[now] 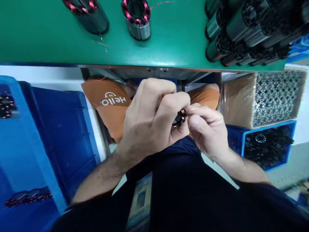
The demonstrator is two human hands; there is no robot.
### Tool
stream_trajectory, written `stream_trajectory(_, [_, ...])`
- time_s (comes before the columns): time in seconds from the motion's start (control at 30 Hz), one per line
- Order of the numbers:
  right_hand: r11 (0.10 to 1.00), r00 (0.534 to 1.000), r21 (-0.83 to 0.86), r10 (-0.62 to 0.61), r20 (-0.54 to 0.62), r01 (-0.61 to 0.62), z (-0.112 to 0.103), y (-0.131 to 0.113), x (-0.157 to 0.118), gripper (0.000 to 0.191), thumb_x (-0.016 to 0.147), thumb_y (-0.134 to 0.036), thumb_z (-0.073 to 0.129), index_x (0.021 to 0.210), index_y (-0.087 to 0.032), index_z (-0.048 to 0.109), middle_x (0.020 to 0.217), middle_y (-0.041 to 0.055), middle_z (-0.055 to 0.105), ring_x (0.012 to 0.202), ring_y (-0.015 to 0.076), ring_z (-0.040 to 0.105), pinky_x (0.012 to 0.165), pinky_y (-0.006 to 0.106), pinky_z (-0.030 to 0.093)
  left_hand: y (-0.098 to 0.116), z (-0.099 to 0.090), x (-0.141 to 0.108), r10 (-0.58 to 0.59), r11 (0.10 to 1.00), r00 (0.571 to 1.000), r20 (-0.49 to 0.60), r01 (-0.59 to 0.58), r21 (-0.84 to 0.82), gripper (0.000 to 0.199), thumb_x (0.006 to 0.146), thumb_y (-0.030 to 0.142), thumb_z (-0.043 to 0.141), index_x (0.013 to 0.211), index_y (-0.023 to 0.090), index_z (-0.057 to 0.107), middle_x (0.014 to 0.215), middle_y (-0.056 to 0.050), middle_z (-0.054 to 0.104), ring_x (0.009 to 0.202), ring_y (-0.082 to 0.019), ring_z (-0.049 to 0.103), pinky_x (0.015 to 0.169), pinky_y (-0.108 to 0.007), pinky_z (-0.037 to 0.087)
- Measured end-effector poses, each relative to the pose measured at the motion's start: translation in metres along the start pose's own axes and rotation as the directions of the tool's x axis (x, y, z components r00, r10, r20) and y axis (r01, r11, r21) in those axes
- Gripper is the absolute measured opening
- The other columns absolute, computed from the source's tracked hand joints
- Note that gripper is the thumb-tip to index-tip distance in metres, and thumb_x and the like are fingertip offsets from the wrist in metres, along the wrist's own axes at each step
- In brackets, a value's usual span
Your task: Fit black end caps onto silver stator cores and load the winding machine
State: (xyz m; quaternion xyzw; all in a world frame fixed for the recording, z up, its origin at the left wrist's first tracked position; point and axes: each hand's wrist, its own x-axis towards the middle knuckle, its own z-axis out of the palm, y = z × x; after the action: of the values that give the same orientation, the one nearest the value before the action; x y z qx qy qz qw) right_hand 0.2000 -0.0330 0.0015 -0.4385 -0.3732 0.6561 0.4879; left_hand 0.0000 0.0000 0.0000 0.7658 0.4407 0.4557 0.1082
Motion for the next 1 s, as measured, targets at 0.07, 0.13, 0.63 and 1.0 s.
stream_trajectory(0.07, [1.000,0.998,-0.015,0.026,-0.059,-0.027,0.004,0.002,0.001,0.013,0.111,-0.043,0.103,0.121,-0.052,0.103,0.127,-0.0058,0.099,0.120,0.0148,0.091,0.112,0.028,0.076,-0.005,0.005,-0.002,0.033,0.999,0.999,-0.034,-0.033,0.006,0.016,0.118,0.035,0.082,0.130,0.024,0.081,0.122,-0.010,0.083,0.109,-0.026,0.079,0.100,-0.048,0.073])
stream_trajectory(0.13, [0.998,0.993,-0.031,0.042,-0.107,-0.046,0.007,0.004,0.002,0.009,0.108,-0.048,0.105,0.116,-0.050,0.104,0.125,-0.0033,0.098,0.115,0.0180,0.091,0.107,0.033,0.078,-0.009,0.010,-0.004,0.056,0.998,0.997,-0.052,-0.056,0.010,0.011,0.120,0.036,0.078,0.128,0.028,0.080,0.121,-0.008,0.083,0.106,-0.026,0.080,0.095,-0.048,0.073])
stream_trajectory(0.63, [0.891,0.978,-0.413,-0.131,0.162,0.188,-0.018,-0.039,0.018,0.011,0.106,-0.044,0.106,0.108,-0.035,0.099,0.109,0.0054,0.082,0.102,0.0232,0.078,0.095,0.041,0.073,0.005,-0.011,0.000,-0.061,0.977,0.989,0.133,0.086,-0.197,0.019,0.113,0.023,0.080,0.128,0.034,0.084,0.117,-0.005,0.067,0.100,-0.021,0.073,0.084,-0.036,0.070])
stream_trajectory(1.0, [0.590,0.891,-0.762,0.150,0.428,0.266,-0.043,-0.101,0.020,0.010,0.120,-0.034,0.086,0.114,-0.029,0.079,0.142,0.0081,0.095,0.142,0.0309,0.092,0.108,0.042,0.078,-0.024,0.024,-0.031,-0.303,0.290,0.639,0.708,0.769,-0.570,0.075,0.118,0.098,0.056,0.131,0.027,0.076,0.083,-0.003,0.080,0.053,-0.018,0.070,0.048,-0.032,0.055])
